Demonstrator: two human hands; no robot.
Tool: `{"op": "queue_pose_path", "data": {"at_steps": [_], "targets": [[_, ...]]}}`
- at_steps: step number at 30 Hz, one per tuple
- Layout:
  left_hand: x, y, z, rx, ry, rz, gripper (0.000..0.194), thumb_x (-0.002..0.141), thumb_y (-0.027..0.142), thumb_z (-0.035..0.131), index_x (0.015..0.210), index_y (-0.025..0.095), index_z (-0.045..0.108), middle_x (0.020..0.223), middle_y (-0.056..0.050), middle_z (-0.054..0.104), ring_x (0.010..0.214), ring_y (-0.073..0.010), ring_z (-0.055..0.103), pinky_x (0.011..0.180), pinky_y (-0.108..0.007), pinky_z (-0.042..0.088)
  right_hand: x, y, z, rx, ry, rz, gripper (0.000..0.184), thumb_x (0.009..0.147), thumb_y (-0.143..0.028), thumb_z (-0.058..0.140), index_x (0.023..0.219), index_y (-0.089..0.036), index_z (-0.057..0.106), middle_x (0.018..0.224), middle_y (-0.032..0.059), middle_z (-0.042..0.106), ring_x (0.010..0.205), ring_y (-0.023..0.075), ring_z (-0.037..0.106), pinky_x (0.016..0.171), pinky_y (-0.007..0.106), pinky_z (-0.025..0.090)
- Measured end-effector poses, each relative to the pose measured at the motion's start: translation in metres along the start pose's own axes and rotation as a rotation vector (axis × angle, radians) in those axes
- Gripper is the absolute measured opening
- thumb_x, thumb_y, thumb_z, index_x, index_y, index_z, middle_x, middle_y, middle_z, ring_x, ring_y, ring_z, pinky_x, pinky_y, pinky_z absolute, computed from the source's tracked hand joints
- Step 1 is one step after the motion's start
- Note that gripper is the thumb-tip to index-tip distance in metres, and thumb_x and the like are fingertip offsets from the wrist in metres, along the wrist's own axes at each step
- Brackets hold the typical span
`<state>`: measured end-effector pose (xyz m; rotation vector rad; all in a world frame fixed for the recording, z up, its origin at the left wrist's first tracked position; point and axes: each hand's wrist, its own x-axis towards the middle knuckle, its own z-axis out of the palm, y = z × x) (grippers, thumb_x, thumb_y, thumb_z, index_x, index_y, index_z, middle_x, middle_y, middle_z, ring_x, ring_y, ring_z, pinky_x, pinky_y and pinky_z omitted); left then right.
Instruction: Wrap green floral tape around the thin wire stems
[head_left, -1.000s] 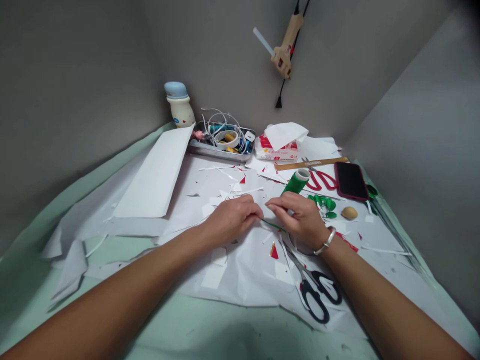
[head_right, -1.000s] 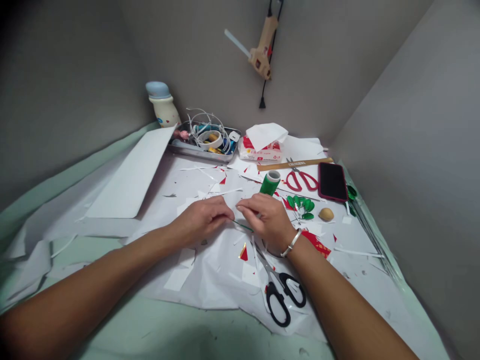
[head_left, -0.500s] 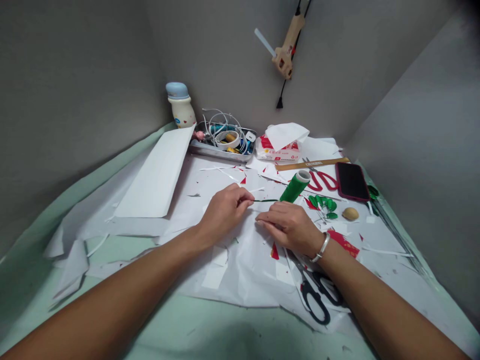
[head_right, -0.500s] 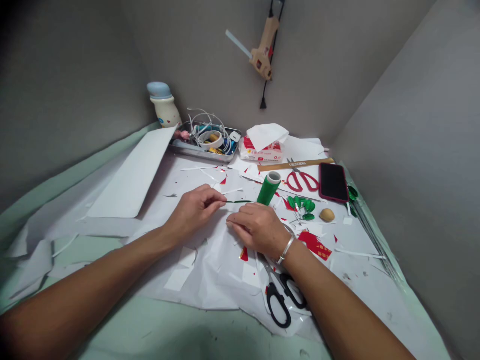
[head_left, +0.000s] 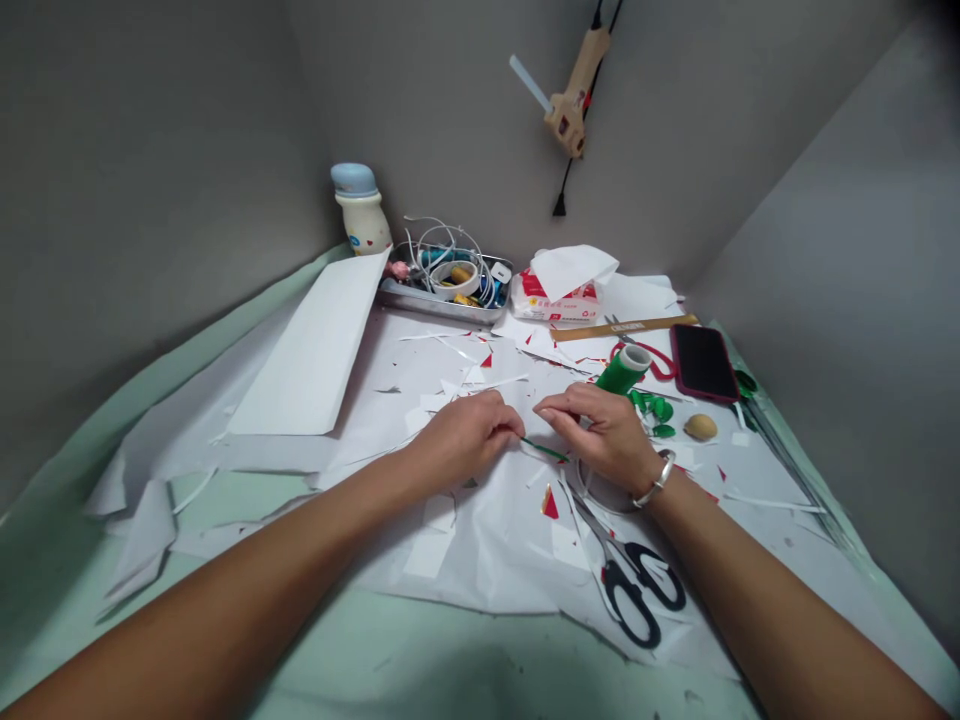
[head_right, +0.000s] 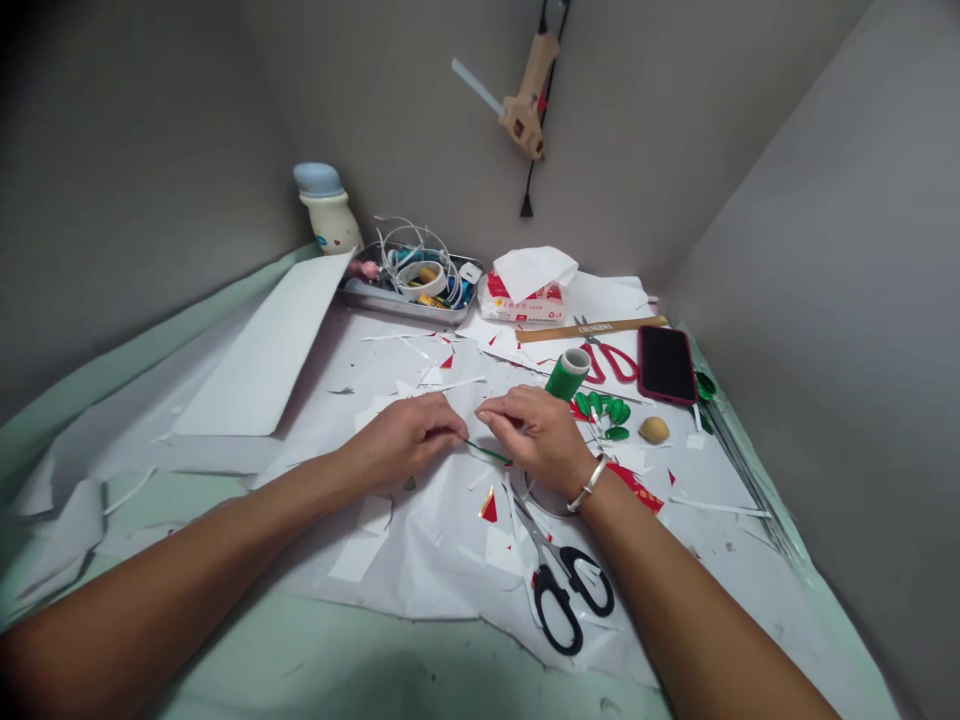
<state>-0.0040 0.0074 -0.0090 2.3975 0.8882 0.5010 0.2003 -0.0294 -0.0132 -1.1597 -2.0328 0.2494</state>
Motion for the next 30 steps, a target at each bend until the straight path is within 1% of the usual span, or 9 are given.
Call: {"op": "queue_pose_path", "data": {"at_steps": [4, 8, 11, 17, 20, 23, 25, 27, 30], "targets": [[0.0, 0.003, -0.002, -0.138, -0.059, 0.006, 0.017, 0.083, 0.017, 0.051, 0.089, 0.021, 0.066, 0.089, -0.002, 0.062, 0.086, -0.0152, 0.057, 0.078, -0.027, 0.044, 0.0, 0.004, 0.0, 0.058, 0.021, 0.066, 0.017, 0.088, -0.026, 0.055, 0.085, -0.02, 0.071, 0.071, 0.0015, 0.065, 0.068, 0.0138, 0.058, 0.067, 0.026, 0.044], [0.0, 0.006, -0.004, -0.207, -0.044, 0.005, 0.015, 0.083, 0.019, 0.051, 0.088, 0.022, 0.065, 0.089, -0.002, 0.063, 0.084, -0.0149, 0.057, 0.079, -0.028, 0.044, 0.0, 0.008, 0.002, 0.099, 0.027, 0.146, 0.019, 0.088, -0.03, 0.055, 0.085, -0.019, 0.071, 0.079, 0.0032, 0.069, 0.071, 0.0147, 0.061, 0.067, 0.026, 0.047], [0.0, 0.008, -0.005, -0.269, -0.027, -0.014, 0.014, 0.083, 0.019, 0.052, 0.087, 0.022, 0.065, 0.089, -0.002, 0.064, 0.084, -0.0155, 0.057, 0.08, -0.029, 0.044, -0.001, 0.011, 0.004, 0.079, 0.01, 0.164, 0.019, 0.088, -0.029, 0.055, 0.086, -0.019, 0.07, 0.08, 0.0034, 0.07, 0.071, 0.0145, 0.062, 0.067, 0.026, 0.047], [0.003, 0.007, -0.007, -0.403, 0.021, -0.122, 0.013, 0.081, 0.021, 0.053, 0.086, 0.022, 0.065, 0.09, -0.003, 0.067, 0.082, -0.0159, 0.06, 0.075, -0.029, 0.046, -0.005, 0.014, 0.01, -0.008, -0.128, 0.022, 0.017, 0.088, -0.024, 0.053, 0.086, -0.02, 0.07, 0.076, 0.0031, 0.069, 0.069, 0.0143, 0.06, 0.065, 0.026, 0.044], [0.004, 0.005, -0.008, -0.432, 0.07, -0.191, 0.014, 0.081, 0.021, 0.052, 0.087, 0.02, 0.064, 0.088, -0.003, 0.068, 0.08, -0.0158, 0.06, 0.073, -0.028, 0.047, -0.007, 0.008, 0.014, -0.077, -0.158, -0.035, 0.015, 0.087, -0.023, 0.055, 0.087, -0.021, 0.07, 0.077, 0.0031, 0.069, 0.072, 0.0149, 0.06, 0.069, 0.027, 0.043], [0.005, 0.001, -0.008, -0.365, 0.163, -0.243, 0.015, 0.082, 0.024, 0.051, 0.088, 0.019, 0.064, 0.086, -0.003, 0.068, 0.078, -0.0165, 0.06, 0.071, -0.029, 0.047, -0.008, -0.001, 0.017, -0.124, -0.248, -0.084, 0.016, 0.089, -0.024, 0.053, 0.086, -0.021, 0.069, 0.071, 0.0014, 0.066, 0.07, 0.0141, 0.057, 0.071, 0.027, 0.042], [0.005, -0.002, -0.007, -0.265, 0.231, -0.225, 0.016, 0.083, 0.024, 0.05, 0.089, 0.019, 0.064, 0.088, -0.004, 0.067, 0.081, -0.0171, 0.06, 0.074, -0.03, 0.046, -0.008, -0.007, 0.017, -0.157, -0.263, -0.138, 0.017, 0.089, -0.023, 0.052, 0.086, -0.021, 0.068, 0.068, 0.001, 0.063, 0.067, 0.0139, 0.055, 0.07, 0.027, 0.041], [0.004, -0.004, -0.006, -0.127, 0.251, -0.173, 0.017, 0.084, 0.022, 0.049, 0.09, 0.019, 0.064, 0.09, -0.005, 0.065, 0.082, -0.0175, 0.059, 0.076, -0.031, 0.045, -0.008, -0.01, 0.014, -0.177, -0.211, -0.186, 0.017, 0.089, -0.024, 0.051, 0.089, -0.021, 0.069, 0.068, 0.0017, 0.063, 0.067, 0.0143, 0.053, 0.069, 0.028, 0.039], [0.003, -0.005, -0.003, 0.028, 0.177, -0.101, 0.018, 0.083, 0.017, 0.048, 0.087, 0.02, 0.066, 0.089, -0.004, 0.063, 0.082, -0.0175, 0.059, 0.076, -0.031, 0.044, -0.007, -0.011, 0.008, -0.161, -0.087, -0.163, 0.018, 0.09, -0.025, 0.052, 0.092, -0.02, 0.069, 0.068, 0.0025, 0.062, 0.066, 0.0145, 0.052, 0.068, 0.029, 0.039]]}}
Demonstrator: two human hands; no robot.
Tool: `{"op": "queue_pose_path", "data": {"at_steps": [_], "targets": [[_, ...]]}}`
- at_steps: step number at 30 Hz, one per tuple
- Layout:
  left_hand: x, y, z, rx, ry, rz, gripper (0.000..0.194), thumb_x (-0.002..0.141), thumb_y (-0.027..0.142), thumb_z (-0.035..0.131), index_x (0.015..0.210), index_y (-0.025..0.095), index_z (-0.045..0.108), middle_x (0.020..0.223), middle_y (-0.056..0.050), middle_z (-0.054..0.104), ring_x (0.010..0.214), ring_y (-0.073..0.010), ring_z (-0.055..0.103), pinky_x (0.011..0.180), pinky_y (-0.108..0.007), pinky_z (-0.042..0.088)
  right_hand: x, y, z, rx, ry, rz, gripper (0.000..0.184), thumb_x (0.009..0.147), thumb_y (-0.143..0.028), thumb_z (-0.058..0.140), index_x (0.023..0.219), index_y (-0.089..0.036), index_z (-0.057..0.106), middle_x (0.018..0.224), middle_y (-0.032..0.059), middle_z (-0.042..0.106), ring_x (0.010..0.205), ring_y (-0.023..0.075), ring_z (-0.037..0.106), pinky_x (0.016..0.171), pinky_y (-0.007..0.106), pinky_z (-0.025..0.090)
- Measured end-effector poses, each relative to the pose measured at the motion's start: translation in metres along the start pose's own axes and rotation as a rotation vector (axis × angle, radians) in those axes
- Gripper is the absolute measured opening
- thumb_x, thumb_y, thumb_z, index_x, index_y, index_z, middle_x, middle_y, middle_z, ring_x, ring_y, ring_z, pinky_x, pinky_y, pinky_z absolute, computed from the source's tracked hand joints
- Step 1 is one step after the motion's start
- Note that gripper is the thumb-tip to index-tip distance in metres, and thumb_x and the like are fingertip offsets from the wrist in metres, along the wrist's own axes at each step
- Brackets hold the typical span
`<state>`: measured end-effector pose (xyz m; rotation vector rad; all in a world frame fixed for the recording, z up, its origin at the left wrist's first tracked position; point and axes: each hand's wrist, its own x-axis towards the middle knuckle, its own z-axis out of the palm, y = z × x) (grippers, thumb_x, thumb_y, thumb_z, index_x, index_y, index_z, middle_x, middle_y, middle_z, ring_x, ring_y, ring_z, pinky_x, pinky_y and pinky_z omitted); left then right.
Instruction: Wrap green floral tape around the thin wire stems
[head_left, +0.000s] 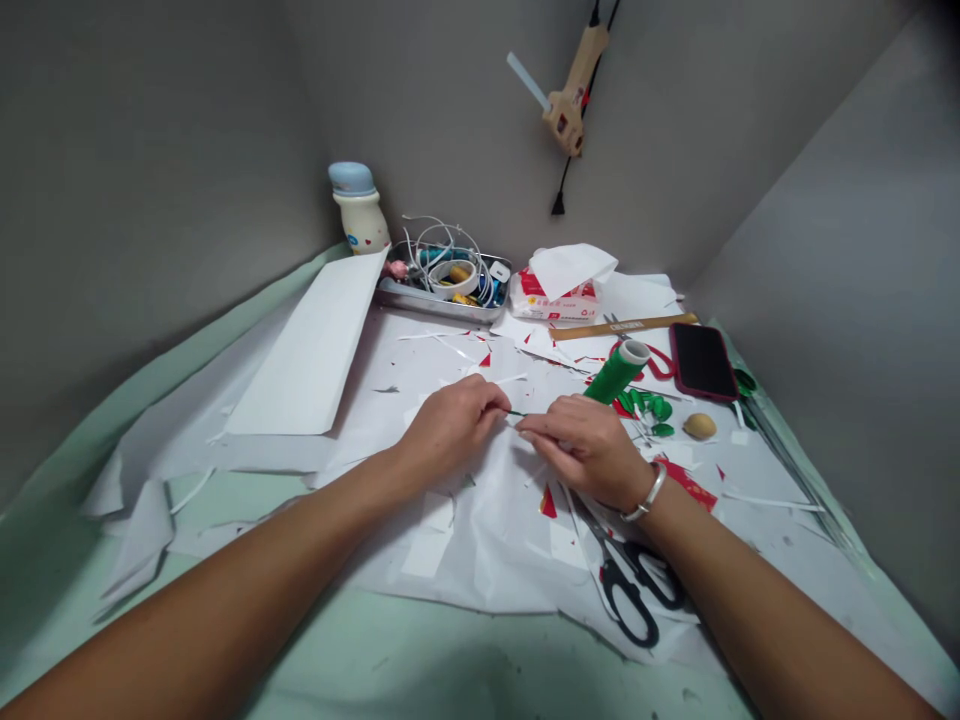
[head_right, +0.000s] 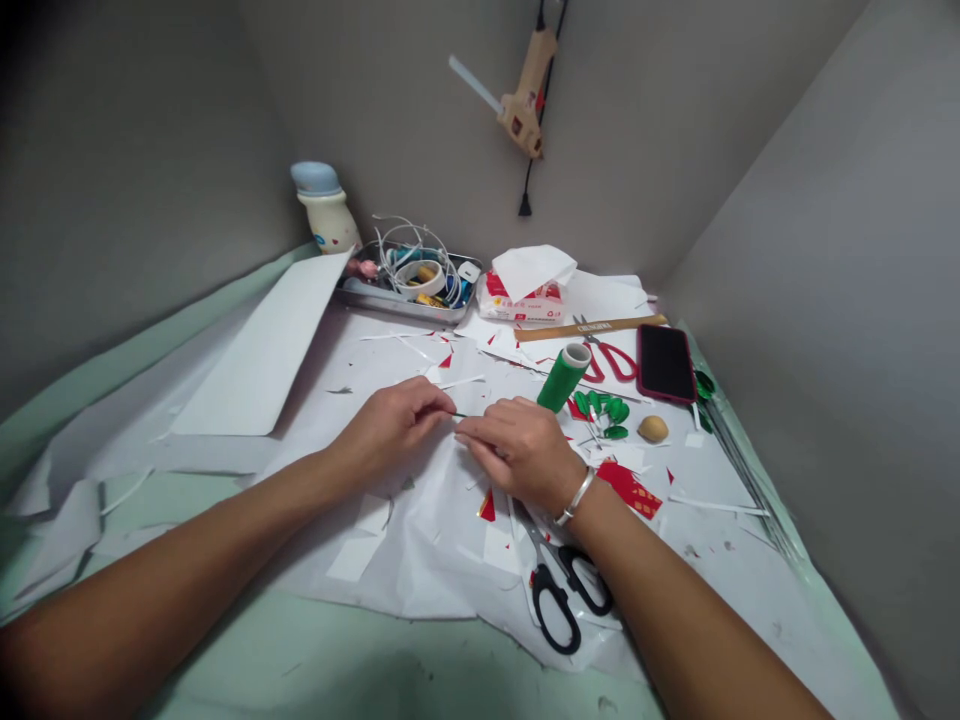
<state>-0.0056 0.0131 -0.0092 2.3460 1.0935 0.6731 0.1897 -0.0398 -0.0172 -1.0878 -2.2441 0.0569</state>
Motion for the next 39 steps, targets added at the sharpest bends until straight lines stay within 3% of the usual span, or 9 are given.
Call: {"op": "queue_pose_path", "data": {"at_steps": [6, 12, 15, 18, 22, 26, 32, 35, 39], "targets": [[-0.002, 0.01, -0.002, -0.218, -0.173, 0.06, 0.016, 0.081, 0.017, 0.052, 0.084, 0.022, 0.066, 0.086, -0.002, 0.064, 0.083, -0.016, 0.058, 0.078, -0.029, 0.044, 0.001, 0.019, -0.004, 0.162, 0.13, 0.224, 0.019, 0.09, -0.026, 0.052, 0.088, -0.02, 0.07, 0.074, 0.003, 0.066, 0.069, 0.0145, 0.058, 0.067, 0.027, 0.044], [0.002, 0.012, -0.011, -0.571, -0.1, -0.207, 0.016, 0.082, 0.03, 0.054, 0.088, 0.018, 0.063, 0.074, -0.001, 0.062, 0.064, -0.0124, 0.054, 0.061, -0.025, 0.043, -0.001, 0.022, 0.007, 0.193, -0.015, 0.198, 0.019, 0.089, -0.025, 0.052, 0.091, -0.021, 0.07, 0.086, 0.0036, 0.071, 0.076, 0.0152, 0.063, 0.069, 0.026, 0.046], [0.004, 0.008, -0.01, -0.465, 0.029, -0.247, 0.017, 0.081, 0.03, 0.054, 0.087, 0.017, 0.063, 0.076, -0.001, 0.062, 0.066, -0.013, 0.055, 0.064, -0.026, 0.044, -0.001, 0.009, 0.009, 0.067, -0.132, 0.038, 0.018, 0.089, -0.024, 0.052, 0.087, -0.021, 0.069, 0.07, 0.002, 0.065, 0.068, 0.0144, 0.057, 0.068, 0.027, 0.042], [0.002, 0.004, -0.005, -0.225, 0.09, -0.156, 0.015, 0.083, 0.024, 0.051, 0.085, 0.018, 0.064, 0.085, -0.003, 0.063, 0.075, -0.0155, 0.057, 0.07, -0.03, 0.044, 0.0, 0.001, 0.005, -0.038, -0.102, -0.056, 0.019, 0.09, -0.024, 0.051, 0.09, -0.02, 0.069, 0.07, 0.0034, 0.063, 0.068, 0.0152, 0.053, 0.069, 0.029, 0.04], [-0.002, 0.005, 0.001, -0.028, -0.034, -0.006, 0.017, 0.083, 0.018, 0.049, 0.084, 0.02, 0.065, 0.086, -0.004, 0.062, 0.08, -0.0173, 0.057, 0.074, -0.031, 0.044, 0.0, 0.004, -0.003, -0.011, 0.034, -0.004, 0.019, 0.09, -0.025, 0.051, 0.092, -0.02, 0.069, 0.066, 0.0026, 0.06, 0.065, 0.0148, 0.052, 0.066, 0.029, 0.039], [-0.004, 0.011, 0.0, -0.148, -0.18, 0.078, 0.016, 0.082, 0.017, 0.05, 0.085, 0.021, 0.065, 0.087, -0.002, 0.063, 0.084, -0.0167, 0.058, 0.078, -0.03, 0.044, 0.001, 0.015, -0.005, 0.097, 0.126, 0.163, 0.02, 0.09, -0.026, 0.05, 0.089, -0.02, 0.07, 0.068, 0.0026, 0.063, 0.066, 0.015, 0.055, 0.065, 0.028, 0.042], [0.0, 0.013, -0.008, -0.453, -0.105, -0.109, 0.013, 0.083, 0.024, 0.052, 0.086, 0.02, 0.063, 0.081, -0.001, 0.065, 0.073, -0.0142, 0.057, 0.068, -0.027, 0.045, -0.001, 0.02, 0.006, 0.1, -0.025, 0.125, 0.018, 0.088, -0.023, 0.052, 0.088, -0.021, 0.069, 0.077, 0.0034, 0.068, 0.071, 0.015, 0.059, 0.065, 0.026, 0.044], [0.001, 0.01, -0.007, -0.385, 0.008, -0.149, 0.013, 0.082, 0.025, 0.052, 0.085, 0.018, 0.063, 0.081, -0.002, 0.064, 0.073, -0.015, 0.057, 0.068, -0.028, 0.045, -0.001, 0.009, 0.01, 0.028, -0.146, 0.004, 0.018, 0.089, -0.024, 0.051, 0.087, -0.021, 0.069, 0.07, 0.0018, 0.065, 0.068, 0.0142, 0.056, 0.069, 0.027, 0.042], [0.0, 0.005, -0.002, -0.119, 0.082, -0.056, 0.015, 0.084, 0.019, 0.049, 0.082, 0.019, 0.063, 0.087, -0.004, 0.062, 0.08, -0.0171, 0.057, 0.074, -0.031, 0.044, 0.0, -0.003, 0.004, -0.075, -0.104, -0.08, 0.02, 0.09, -0.025, 0.05, 0.091, -0.02, 0.069, 0.069, 0.0028, 0.063, 0.066, 0.0147, 0.053, 0.067, 0.029, 0.039]]}}
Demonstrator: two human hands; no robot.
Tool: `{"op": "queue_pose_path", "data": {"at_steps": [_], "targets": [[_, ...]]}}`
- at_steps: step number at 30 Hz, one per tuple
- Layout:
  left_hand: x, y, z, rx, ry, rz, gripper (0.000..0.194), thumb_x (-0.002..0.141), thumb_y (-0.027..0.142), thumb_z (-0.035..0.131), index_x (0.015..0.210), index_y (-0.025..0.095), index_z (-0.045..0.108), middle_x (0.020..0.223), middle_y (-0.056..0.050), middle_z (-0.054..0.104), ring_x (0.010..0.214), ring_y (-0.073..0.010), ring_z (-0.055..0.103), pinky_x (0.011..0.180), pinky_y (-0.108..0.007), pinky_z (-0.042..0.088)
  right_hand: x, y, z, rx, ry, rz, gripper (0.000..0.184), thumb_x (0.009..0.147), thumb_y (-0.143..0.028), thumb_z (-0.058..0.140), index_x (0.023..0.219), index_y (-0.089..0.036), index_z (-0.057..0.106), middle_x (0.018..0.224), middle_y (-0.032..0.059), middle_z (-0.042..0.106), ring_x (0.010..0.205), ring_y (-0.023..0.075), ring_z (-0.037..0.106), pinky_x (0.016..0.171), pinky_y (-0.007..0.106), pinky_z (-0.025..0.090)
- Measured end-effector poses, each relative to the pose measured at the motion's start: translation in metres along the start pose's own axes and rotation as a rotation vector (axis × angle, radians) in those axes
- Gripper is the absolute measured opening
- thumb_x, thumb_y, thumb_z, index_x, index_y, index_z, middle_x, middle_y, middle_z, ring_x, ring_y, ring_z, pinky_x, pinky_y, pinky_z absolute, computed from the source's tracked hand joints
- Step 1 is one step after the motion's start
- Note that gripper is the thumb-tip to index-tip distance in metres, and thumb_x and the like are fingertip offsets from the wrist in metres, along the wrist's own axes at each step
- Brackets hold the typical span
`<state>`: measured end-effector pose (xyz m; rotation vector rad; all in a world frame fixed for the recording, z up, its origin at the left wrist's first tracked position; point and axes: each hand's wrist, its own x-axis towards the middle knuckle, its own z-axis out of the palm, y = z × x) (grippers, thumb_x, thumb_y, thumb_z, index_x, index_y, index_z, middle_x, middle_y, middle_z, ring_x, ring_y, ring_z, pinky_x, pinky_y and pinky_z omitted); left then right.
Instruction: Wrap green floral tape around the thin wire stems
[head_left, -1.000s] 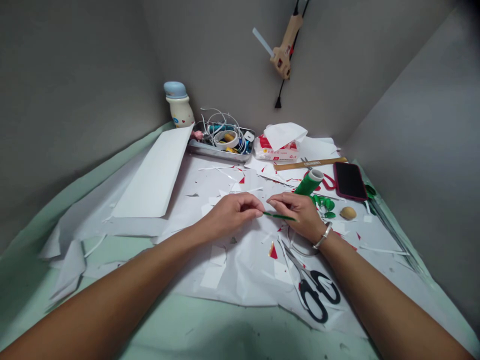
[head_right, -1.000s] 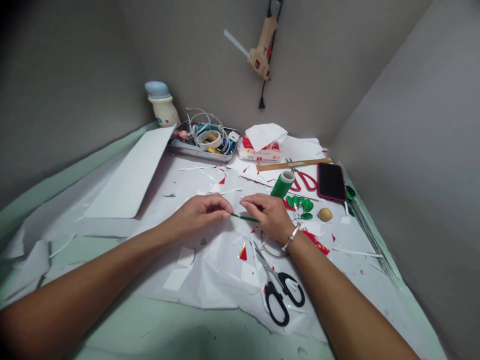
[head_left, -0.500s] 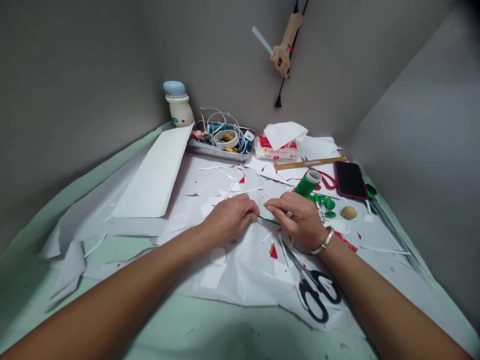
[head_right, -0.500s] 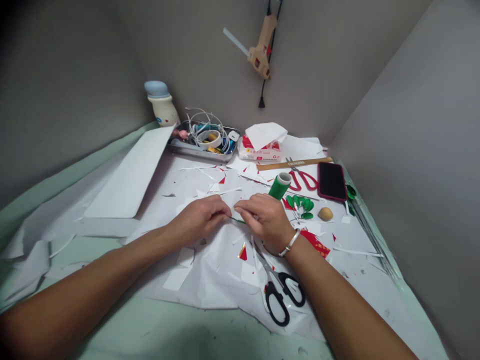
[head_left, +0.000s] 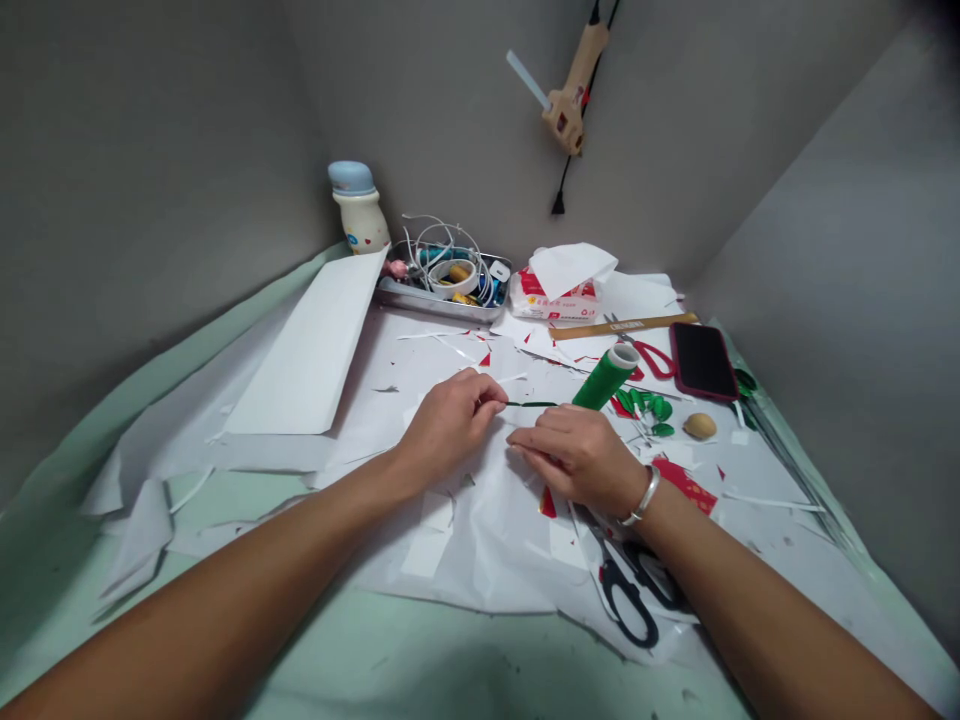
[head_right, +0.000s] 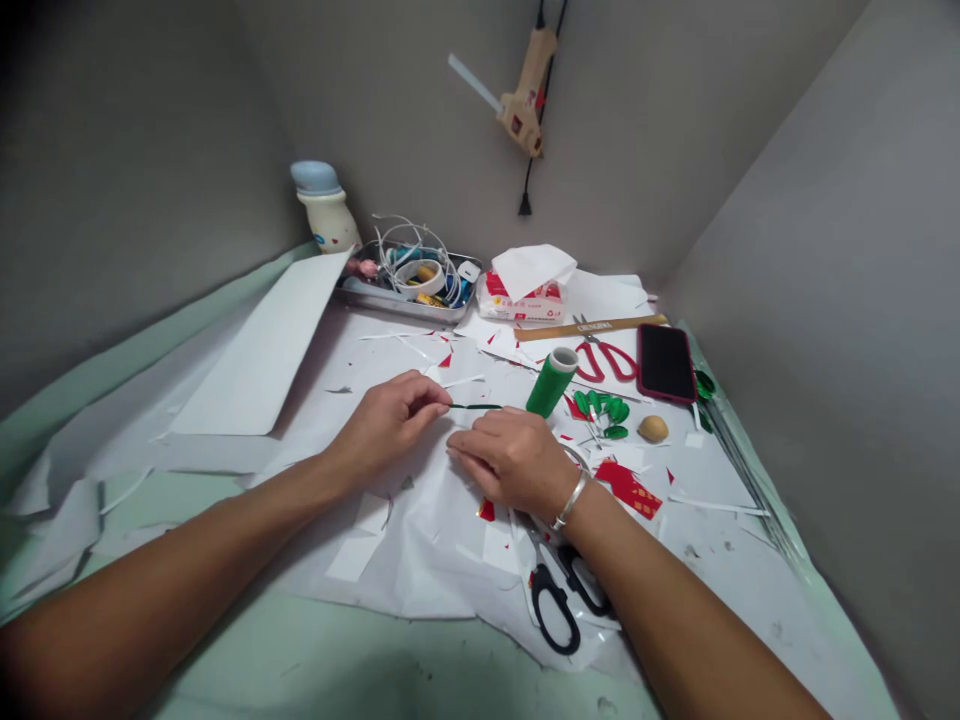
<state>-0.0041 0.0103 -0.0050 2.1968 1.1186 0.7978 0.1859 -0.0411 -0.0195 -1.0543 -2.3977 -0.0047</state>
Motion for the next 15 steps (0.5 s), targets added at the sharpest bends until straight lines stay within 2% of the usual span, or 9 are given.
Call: {"op": "queue_pose_path", "data": {"at_steps": [3, 7, 11, 15], "targets": [[-0.003, -0.001, 0.003, 0.085, -0.096, 0.092, 0.016, 0.083, 0.016, 0.048, 0.084, 0.019, 0.064, 0.086, -0.004, 0.061, 0.08, -0.0172, 0.057, 0.074, -0.031, 0.044, 0.0, 0.003, -0.007, 0.025, 0.121, 0.068, 0.019, 0.09, -0.025, 0.051, 0.092, -0.02, 0.069, 0.066, 0.0022, 0.061, 0.063, 0.0142, 0.052, 0.065, 0.029, 0.038], [-0.005, 0.005, 0.004, 0.01, -0.253, 0.167, 0.016, 0.083, 0.015, 0.05, 0.087, 0.02, 0.065, 0.087, -0.003, 0.062, 0.083, -0.0164, 0.057, 0.076, -0.029, 0.044, 0.0, 0.016, -0.008, 0.156, 0.22, 0.238, 0.018, 0.089, -0.024, 0.053, 0.089, -0.019, 0.07, 0.068, 0.0023, 0.064, 0.066, 0.0139, 0.056, 0.065, 0.026, 0.042], [-0.003, 0.01, -0.002, -0.212, -0.22, 0.076, 0.013, 0.082, 0.02, 0.052, 0.085, 0.02, 0.065, 0.087, -0.002, 0.064, 0.082, -0.0152, 0.057, 0.076, -0.028, 0.044, -0.001, 0.024, -0.002, 0.287, 0.176, 0.306, 0.017, 0.089, -0.023, 0.053, 0.088, -0.019, 0.07, 0.079, 0.0028, 0.069, 0.07, 0.0135, 0.061, 0.065, 0.024, 0.045], [0.0, 0.01, -0.006, -0.39, -0.165, -0.084, 0.015, 0.082, 0.027, 0.053, 0.087, 0.017, 0.063, 0.079, -0.002, 0.064, 0.069, -0.0132, 0.056, 0.064, -0.026, 0.044, 0.0, 0.017, 0.006, 0.288, 0.11, 0.242, 0.017, 0.088, -0.021, 0.054, 0.09, -0.02, 0.07, 0.084, 0.0032, 0.071, 0.073, 0.0133, 0.062, 0.068, 0.023, 0.046]]}}
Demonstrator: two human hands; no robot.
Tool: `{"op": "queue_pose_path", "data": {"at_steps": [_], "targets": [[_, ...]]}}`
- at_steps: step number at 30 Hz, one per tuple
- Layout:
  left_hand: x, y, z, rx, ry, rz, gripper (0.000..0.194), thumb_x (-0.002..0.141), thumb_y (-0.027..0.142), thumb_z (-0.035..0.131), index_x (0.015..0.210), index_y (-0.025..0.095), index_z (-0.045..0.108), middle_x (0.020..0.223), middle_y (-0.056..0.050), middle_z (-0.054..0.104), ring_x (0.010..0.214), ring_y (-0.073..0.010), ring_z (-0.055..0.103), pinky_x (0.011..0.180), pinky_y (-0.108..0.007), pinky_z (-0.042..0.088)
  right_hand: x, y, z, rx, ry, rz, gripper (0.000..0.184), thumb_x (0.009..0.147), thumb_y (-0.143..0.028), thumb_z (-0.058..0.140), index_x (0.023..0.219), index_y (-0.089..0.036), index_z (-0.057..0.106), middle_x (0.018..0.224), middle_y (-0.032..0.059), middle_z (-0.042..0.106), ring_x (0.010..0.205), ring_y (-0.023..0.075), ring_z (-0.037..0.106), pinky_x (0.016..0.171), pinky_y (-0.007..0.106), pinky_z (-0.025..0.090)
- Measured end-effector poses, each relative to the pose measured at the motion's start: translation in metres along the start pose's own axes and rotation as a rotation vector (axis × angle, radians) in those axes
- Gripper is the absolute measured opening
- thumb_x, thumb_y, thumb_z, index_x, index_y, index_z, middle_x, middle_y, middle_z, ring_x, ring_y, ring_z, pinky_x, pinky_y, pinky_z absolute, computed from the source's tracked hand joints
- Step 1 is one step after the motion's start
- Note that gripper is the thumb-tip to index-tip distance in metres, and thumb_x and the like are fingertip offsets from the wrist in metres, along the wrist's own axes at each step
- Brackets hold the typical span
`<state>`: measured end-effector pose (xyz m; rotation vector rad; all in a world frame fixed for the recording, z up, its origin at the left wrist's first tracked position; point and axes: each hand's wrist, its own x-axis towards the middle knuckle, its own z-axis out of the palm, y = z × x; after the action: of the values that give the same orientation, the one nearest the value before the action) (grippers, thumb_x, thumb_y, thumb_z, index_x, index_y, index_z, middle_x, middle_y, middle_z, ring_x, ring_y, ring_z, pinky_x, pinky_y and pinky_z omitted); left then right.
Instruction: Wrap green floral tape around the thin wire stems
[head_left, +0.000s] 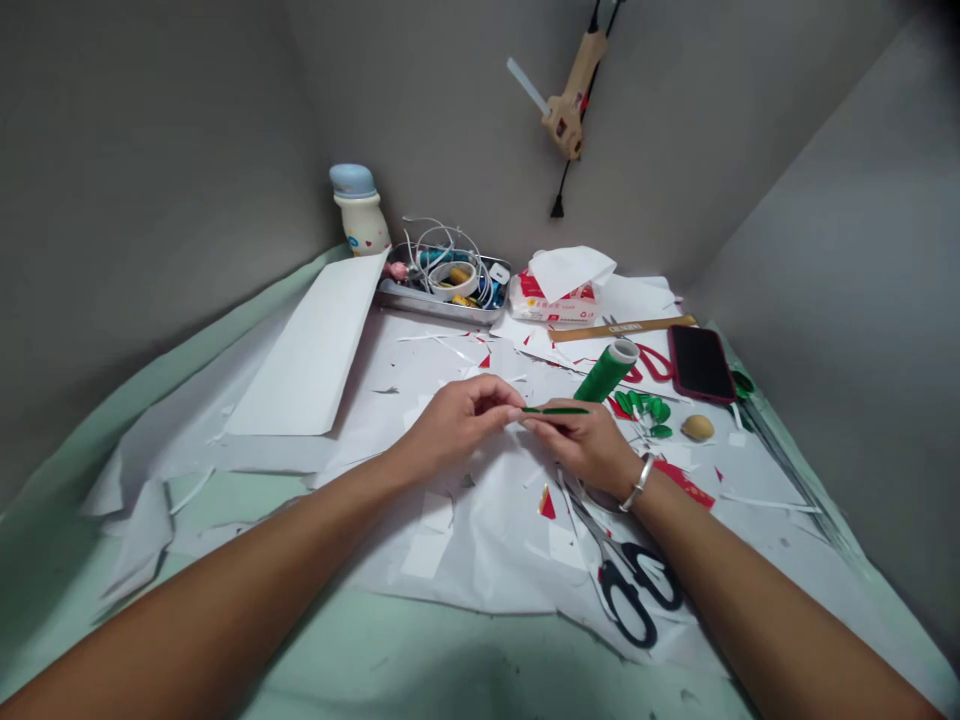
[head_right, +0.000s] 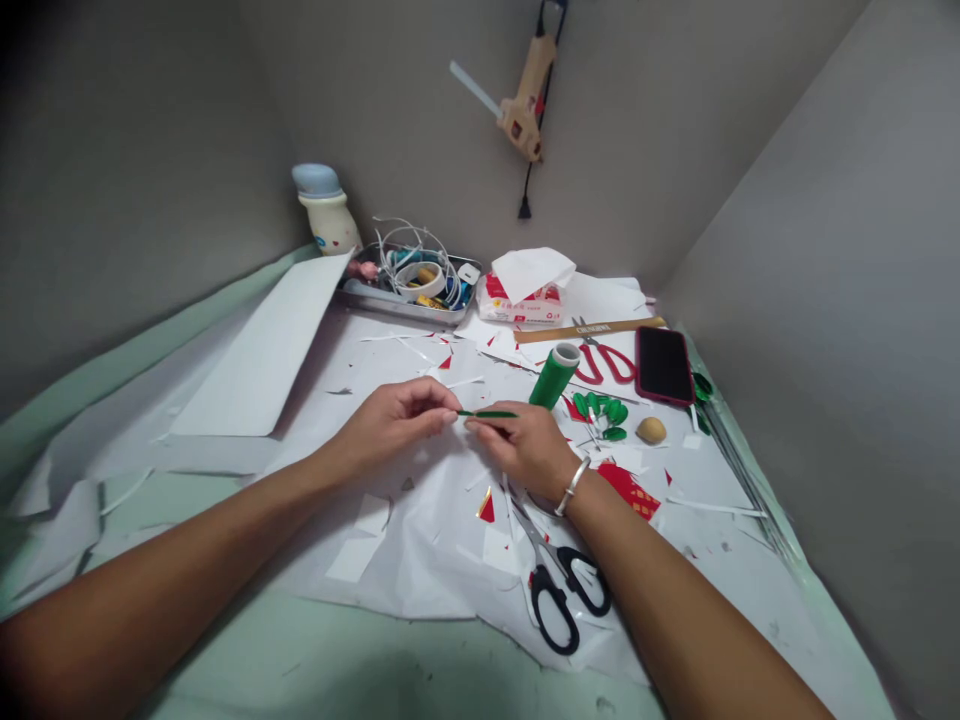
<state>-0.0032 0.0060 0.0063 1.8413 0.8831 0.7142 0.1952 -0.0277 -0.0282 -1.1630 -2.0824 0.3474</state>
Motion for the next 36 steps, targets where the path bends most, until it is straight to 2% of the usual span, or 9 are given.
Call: {"op": "queue_pose_path", "data": {"at_steps": [6, 11, 14, 16, 22, 25, 28, 32, 36], "targets": [[0.002, -0.009, 0.002, 0.282, 0.191, 0.029, 0.013, 0.082, 0.022, 0.051, 0.084, 0.017, 0.064, 0.085, -0.003, 0.063, 0.076, -0.0155, 0.057, 0.07, -0.029, 0.044, -0.003, -0.015, 0.002, -0.223, -0.109, -0.194, 0.018, 0.089, -0.024, 0.052, 0.089, -0.02, 0.069, 0.069, 0.002, 0.064, 0.067, 0.0147, 0.055, 0.069, 0.029, 0.041], [-0.001, -0.015, 0.005, 0.483, 0.023, 0.154, 0.016, 0.082, 0.015, 0.049, 0.085, 0.018, 0.065, 0.084, -0.004, 0.061, 0.08, -0.0167, 0.057, 0.074, -0.03, 0.043, -0.002, -0.013, -0.006, -0.206, 0.042, -0.149, 0.018, 0.089, -0.023, 0.053, 0.092, -0.019, 0.07, 0.067, 0.0022, 0.063, 0.064, 0.0138, 0.054, 0.067, 0.028, 0.041], [-0.003, -0.011, 0.006, 0.39, -0.113, 0.181, 0.016, 0.081, 0.014, 0.05, 0.085, 0.019, 0.065, 0.084, -0.003, 0.062, 0.081, -0.016, 0.057, 0.075, -0.029, 0.043, 0.0, -0.007, -0.01, -0.094, 0.111, -0.027, 0.017, 0.089, -0.023, 0.054, 0.088, -0.019, 0.07, 0.07, 0.0023, 0.066, 0.066, 0.013, 0.057, 0.066, 0.025, 0.043], [-0.003, -0.008, 0.006, 0.273, -0.13, 0.148, 0.014, 0.081, 0.016, 0.052, 0.084, 0.02, 0.065, 0.084, -0.002, 0.063, 0.08, -0.0152, 0.057, 0.074, -0.029, 0.044, 0.001, -0.002, -0.01, -0.018, 0.111, 0.037, 0.017, 0.088, -0.024, 0.054, 0.088, -0.019, 0.07, 0.076, 0.0028, 0.068, 0.068, 0.0129, 0.06, 0.064, 0.024, 0.045], [0.001, -0.003, 0.001, -0.019, -0.002, -0.048, 0.013, 0.082, 0.026, 0.054, 0.087, 0.017, 0.063, 0.078, -0.002, 0.064, 0.068, -0.0131, 0.056, 0.062, -0.026, 0.044, -0.001, 0.0, -0.001, -0.017, -0.013, 0.001, 0.018, 0.088, -0.021, 0.053, 0.09, -0.02, 0.071, 0.082, 0.0036, 0.071, 0.073, 0.0141, 0.063, 0.067, 0.024, 0.047], [0.002, -0.005, 0.001, 0.079, 0.127, -0.063, 0.013, 0.081, 0.025, 0.055, 0.085, 0.017, 0.064, 0.079, -0.003, 0.065, 0.07, -0.0139, 0.057, 0.065, -0.027, 0.044, -0.003, -0.009, 0.003, -0.151, -0.118, -0.112, 0.017, 0.088, -0.023, 0.053, 0.087, -0.02, 0.07, 0.072, 0.0025, 0.067, 0.069, 0.0143, 0.06, 0.069, 0.026, 0.044], [0.003, -0.011, 0.002, 0.329, 0.176, 0.033, 0.013, 0.082, 0.02, 0.053, 0.083, 0.018, 0.065, 0.086, -0.004, 0.064, 0.079, -0.0161, 0.058, 0.073, -0.03, 0.044, -0.004, -0.016, 0.001, -0.238, -0.115, -0.203, 0.018, 0.089, -0.023, 0.052, 0.089, -0.019, 0.069, 0.071, 0.003, 0.066, 0.068, 0.0147, 0.056, 0.07, 0.028, 0.042], [0.001, -0.018, 0.005, 0.51, 0.045, 0.158, 0.017, 0.082, 0.015, 0.05, 0.085, 0.019, 0.066, 0.084, -0.003, 0.062, 0.08, -0.0167, 0.057, 0.074, -0.03, 0.044, -0.002, -0.016, -0.007, -0.218, 0.006, -0.166, 0.018, 0.089, -0.024, 0.052, 0.091, -0.018, 0.069, 0.068, 0.0026, 0.063, 0.065, 0.014, 0.054, 0.067, 0.028, 0.041], [-0.001, -0.012, 0.006, 0.382, -0.123, 0.21, 0.017, 0.083, 0.016, 0.051, 0.088, 0.02, 0.067, 0.087, -0.003, 0.063, 0.084, -0.016, 0.057, 0.077, -0.029, 0.044, 0.001, -0.007, -0.012, -0.055, 0.102, 0.01, 0.017, 0.089, -0.024, 0.054, 0.087, -0.019, 0.07, 0.072, 0.0022, 0.067, 0.067, 0.013, 0.058, 0.066, 0.025, 0.043]]}}
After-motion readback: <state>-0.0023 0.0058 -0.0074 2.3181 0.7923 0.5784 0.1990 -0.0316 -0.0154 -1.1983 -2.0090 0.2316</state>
